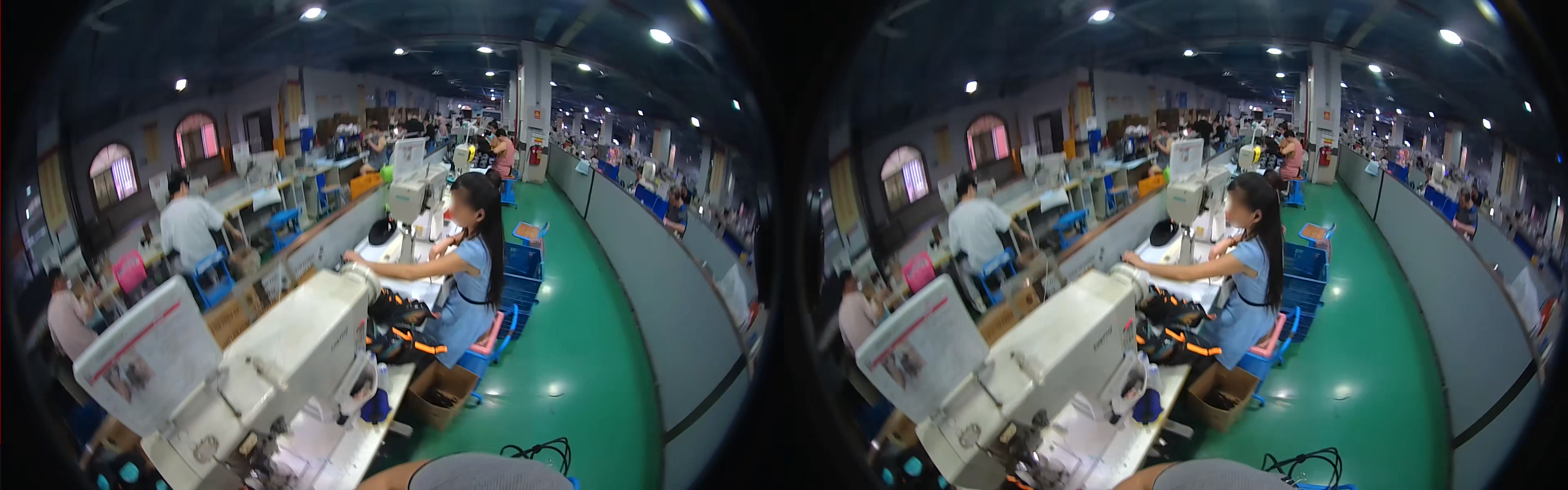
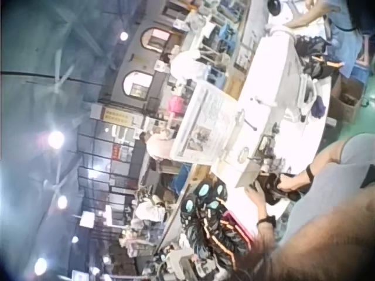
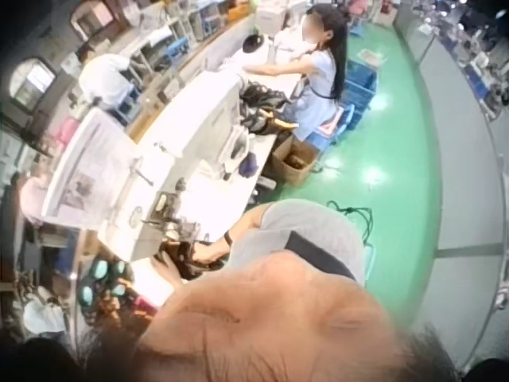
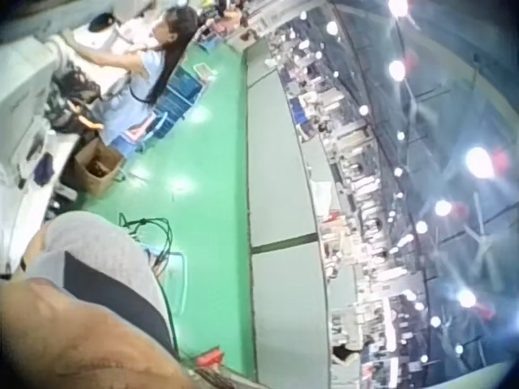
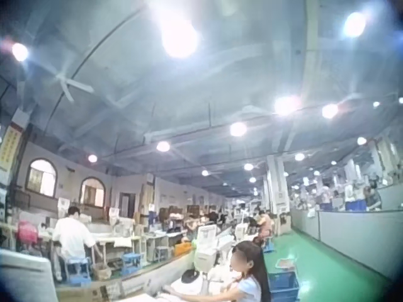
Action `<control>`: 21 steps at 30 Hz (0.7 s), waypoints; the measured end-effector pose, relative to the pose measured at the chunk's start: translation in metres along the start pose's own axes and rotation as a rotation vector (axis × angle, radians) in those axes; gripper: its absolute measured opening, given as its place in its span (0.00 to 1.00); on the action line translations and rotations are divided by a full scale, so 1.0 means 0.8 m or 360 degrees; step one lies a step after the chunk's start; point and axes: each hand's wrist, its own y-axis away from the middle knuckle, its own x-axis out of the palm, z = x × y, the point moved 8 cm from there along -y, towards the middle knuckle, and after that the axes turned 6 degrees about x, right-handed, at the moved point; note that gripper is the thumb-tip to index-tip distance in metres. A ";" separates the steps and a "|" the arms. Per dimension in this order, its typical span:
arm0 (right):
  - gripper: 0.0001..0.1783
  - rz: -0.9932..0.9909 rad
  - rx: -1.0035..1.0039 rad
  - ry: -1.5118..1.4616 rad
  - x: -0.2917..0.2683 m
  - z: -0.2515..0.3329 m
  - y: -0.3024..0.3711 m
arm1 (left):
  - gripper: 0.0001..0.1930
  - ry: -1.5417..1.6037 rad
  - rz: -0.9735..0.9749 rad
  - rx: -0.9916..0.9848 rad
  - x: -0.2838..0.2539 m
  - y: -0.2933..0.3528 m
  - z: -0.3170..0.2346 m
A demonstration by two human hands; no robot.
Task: Assembling and organizing shoe uppers and components in a factory production line.
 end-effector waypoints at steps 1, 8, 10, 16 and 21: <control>0.23 0.0123 -0.0063 -0.0174 -0.013 0.005 -0.006 | 0.23 -0.0016 -0.0039 0.0071 0.007 0.019 -0.019; 0.24 0.0690 -0.0263 -0.0813 0.097 -0.140 -0.195 | 0.28 -0.0650 0.0392 0.0439 0.129 0.145 -0.002; 0.25 0.0523 -0.0359 -0.0762 0.071 -0.104 -0.163 | 0.27 -0.0775 0.0263 0.0518 0.121 0.131 -0.006; 0.28 -0.0012 -0.0627 -0.0596 0.013 -0.036 -0.098 | 0.24 -0.1003 0.0480 0.0479 0.084 0.091 -0.015; 0.30 -0.0330 -0.0639 -0.0428 0.032 -0.062 -0.087 | 0.13 0.0235 -0.0003 -0.0142 0.017 0.082 -0.094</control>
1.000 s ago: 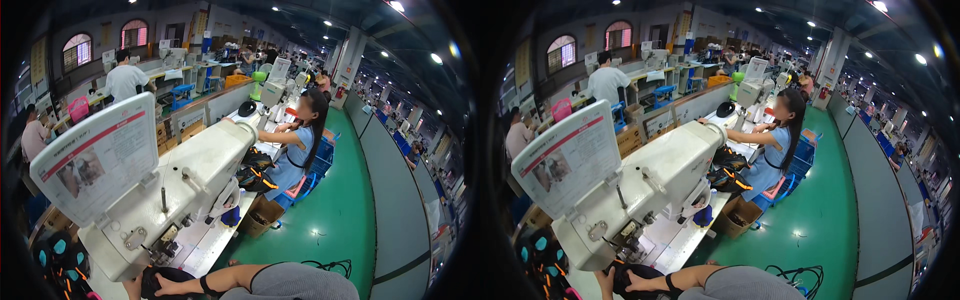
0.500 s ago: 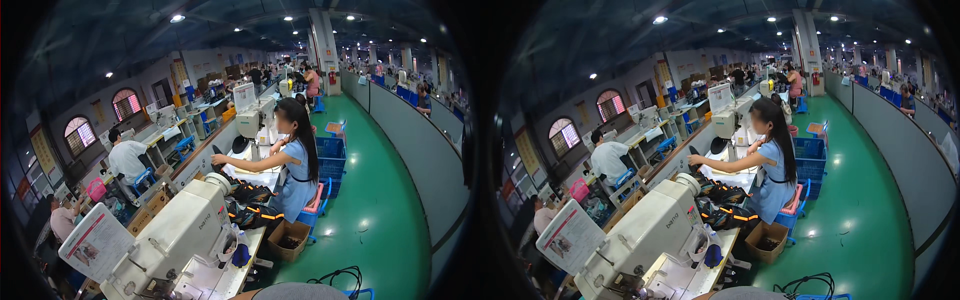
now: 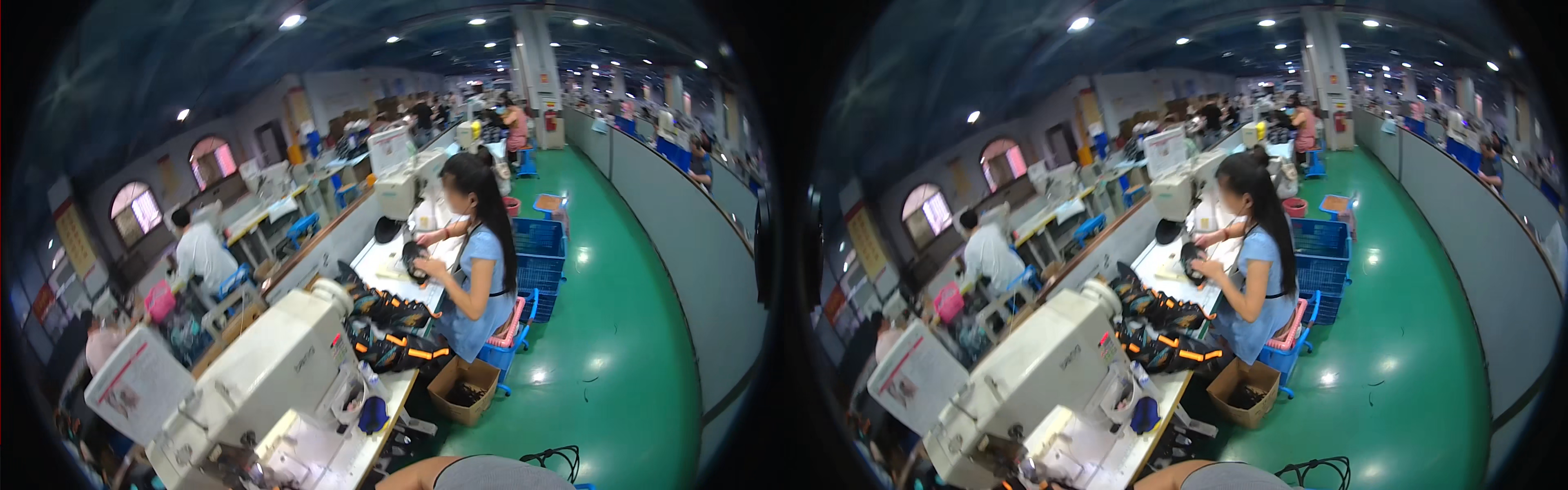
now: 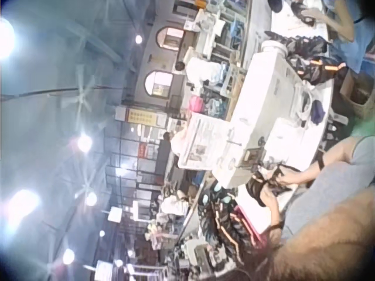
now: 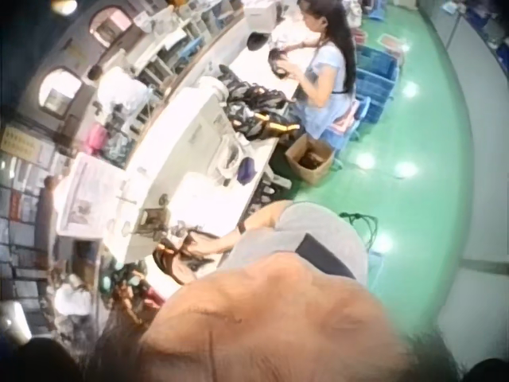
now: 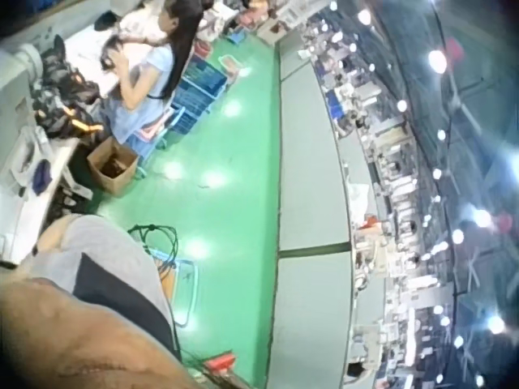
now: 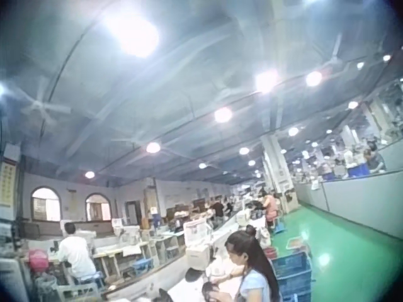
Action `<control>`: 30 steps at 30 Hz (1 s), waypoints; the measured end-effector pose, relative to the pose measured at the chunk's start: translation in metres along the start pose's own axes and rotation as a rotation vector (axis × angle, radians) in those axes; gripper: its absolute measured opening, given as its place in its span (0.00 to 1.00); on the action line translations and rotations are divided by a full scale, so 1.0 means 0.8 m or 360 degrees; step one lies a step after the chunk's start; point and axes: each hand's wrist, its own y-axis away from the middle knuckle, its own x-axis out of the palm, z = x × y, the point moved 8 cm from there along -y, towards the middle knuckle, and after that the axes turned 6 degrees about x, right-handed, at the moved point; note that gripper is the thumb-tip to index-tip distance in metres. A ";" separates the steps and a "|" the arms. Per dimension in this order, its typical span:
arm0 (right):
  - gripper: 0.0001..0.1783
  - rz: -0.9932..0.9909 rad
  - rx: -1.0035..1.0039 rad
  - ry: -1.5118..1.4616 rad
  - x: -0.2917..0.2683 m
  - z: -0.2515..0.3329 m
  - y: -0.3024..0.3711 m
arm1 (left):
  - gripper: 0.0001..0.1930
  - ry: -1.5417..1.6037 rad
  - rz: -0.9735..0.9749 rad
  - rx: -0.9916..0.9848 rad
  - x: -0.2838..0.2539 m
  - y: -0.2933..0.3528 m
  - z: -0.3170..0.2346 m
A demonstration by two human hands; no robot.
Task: Assembling and organizing shoe uppers and components in a factory production line.
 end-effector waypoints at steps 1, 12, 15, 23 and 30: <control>0.30 0.0031 0.0041 0.0035 0.033 -0.018 0.027 | 0.13 0.0657 -0.0133 -0.0412 -0.005 0.024 0.002; 0.20 0.0649 -0.0520 0.0755 0.110 0.068 0.073 | 0.07 0.1849 -0.0584 -0.0733 -0.036 0.023 -0.062; 0.19 0.1066 -0.0953 0.1524 0.162 0.057 0.092 | 0.07 0.1751 -0.0754 -0.0730 -0.095 0.047 -0.021; 0.12 0.1299 -0.0244 0.0942 0.268 0.035 0.012 | 0.11 0.1051 -0.0009 -0.0528 -0.157 0.087 0.018; 0.07 0.1269 0.0515 0.0752 0.263 -0.064 0.002 | 0.07 0.1346 -0.0313 -0.0785 -0.156 0.118 0.087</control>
